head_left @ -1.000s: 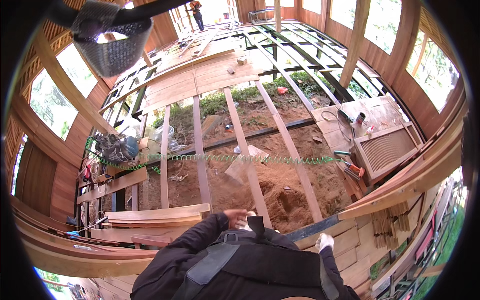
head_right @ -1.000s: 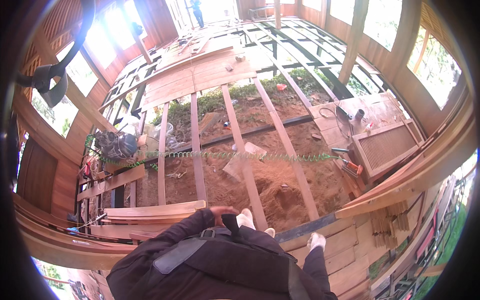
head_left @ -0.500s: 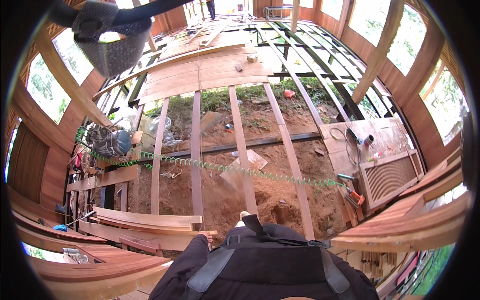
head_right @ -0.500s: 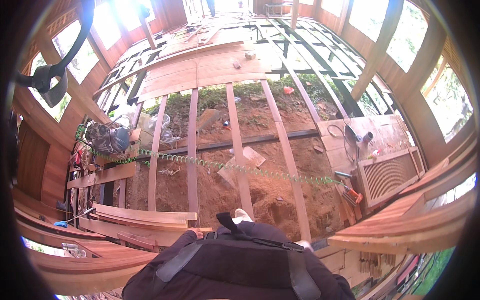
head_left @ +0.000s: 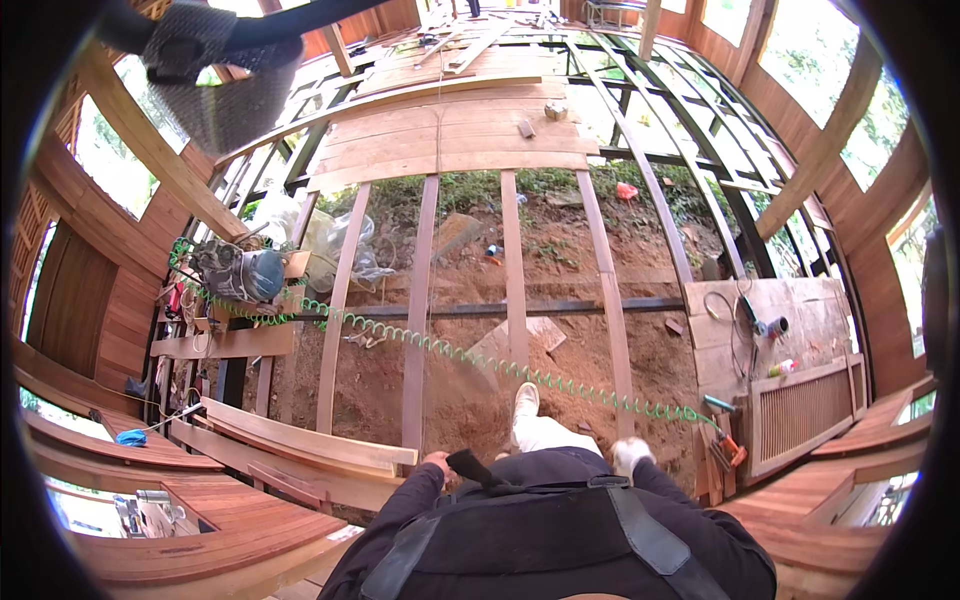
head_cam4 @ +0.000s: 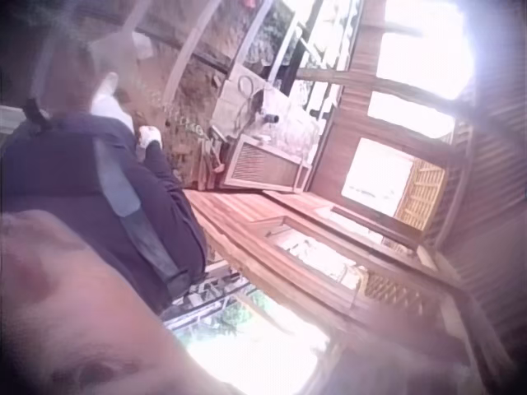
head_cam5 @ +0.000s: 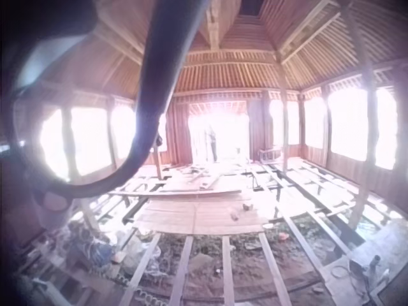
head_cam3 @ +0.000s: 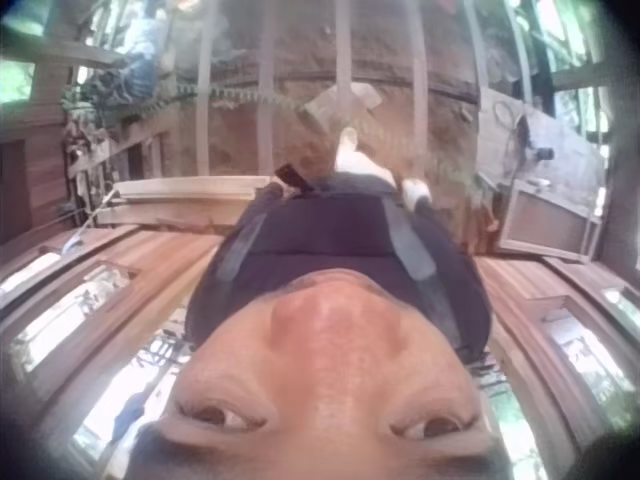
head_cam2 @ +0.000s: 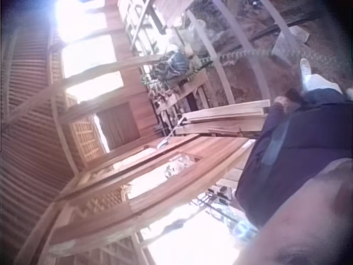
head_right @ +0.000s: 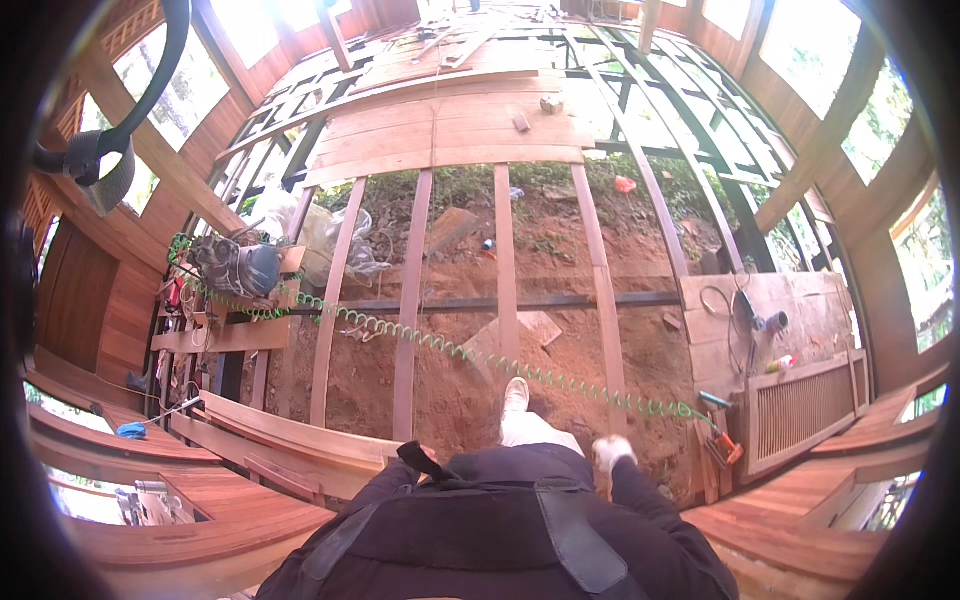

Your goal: The person measures and marks wooden planks using a try square and pencil, then positions and secures them onto a metal frame. The person also uses a hand saw to cut wood and a power drill to fasten components.

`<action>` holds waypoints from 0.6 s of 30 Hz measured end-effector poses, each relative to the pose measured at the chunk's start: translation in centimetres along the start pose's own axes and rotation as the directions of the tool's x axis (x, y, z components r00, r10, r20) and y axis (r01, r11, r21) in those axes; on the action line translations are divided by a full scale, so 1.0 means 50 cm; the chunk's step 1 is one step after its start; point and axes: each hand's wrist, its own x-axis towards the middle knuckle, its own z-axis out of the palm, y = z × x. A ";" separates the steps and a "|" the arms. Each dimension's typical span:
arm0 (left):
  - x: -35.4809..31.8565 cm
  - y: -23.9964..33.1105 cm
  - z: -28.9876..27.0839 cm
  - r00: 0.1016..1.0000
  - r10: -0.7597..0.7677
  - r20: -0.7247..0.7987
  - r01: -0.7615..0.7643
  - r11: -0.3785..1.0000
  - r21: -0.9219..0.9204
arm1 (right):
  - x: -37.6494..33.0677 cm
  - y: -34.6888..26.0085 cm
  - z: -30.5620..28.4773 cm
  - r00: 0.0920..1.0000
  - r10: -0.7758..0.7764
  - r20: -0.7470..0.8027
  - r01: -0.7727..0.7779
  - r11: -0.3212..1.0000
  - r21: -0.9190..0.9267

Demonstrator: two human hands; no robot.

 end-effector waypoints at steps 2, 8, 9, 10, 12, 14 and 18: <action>0.047 -0.012 -0.048 0.974 -0.177 0.144 0.213 0.931 -0.297 | -0.008 -0.076 -0.015 0.899 -0.262 0.351 0.434 0.643 -0.631; 0.103 0.131 -0.294 0.910 -0.410 -0.063 0.349 0.839 -0.417 | 0.195 -0.071 -0.046 0.974 -0.067 0.217 0.051 0.996 0.077; 0.107 0.161 -0.332 0.900 -0.420 -0.117 0.333 0.836 -0.435 | 0.217 -0.113 -0.073 0.975 -0.114 0.190 0.083 0.983 0.164; 0.113 0.205 -0.365 0.897 -0.413 -0.156 0.309 0.839 -0.448 | 0.229 -0.166 -0.110 0.975 -0.160 0.154 0.118 0.961 0.250; 0.113 0.276 -0.411 0.888 -0.410 -0.208 0.277 0.839 -0.469 | 0.225 -0.353 -0.208 0.994 0.072 0.082 -0.106 0.813 0.573; 0.167 0.334 -0.439 0.907 -0.361 -0.215 0.233 0.858 -0.458 | 0.337 -0.397 -0.240 1.000 0.008 0.015 -0.016 0.793 0.608; 0.271 0.407 -0.445 0.950 -0.294 -0.103 0.236 0.896 -0.376 | 0.484 -0.486 -0.300 0.995 -0.036 -0.090 0.090 0.693 0.715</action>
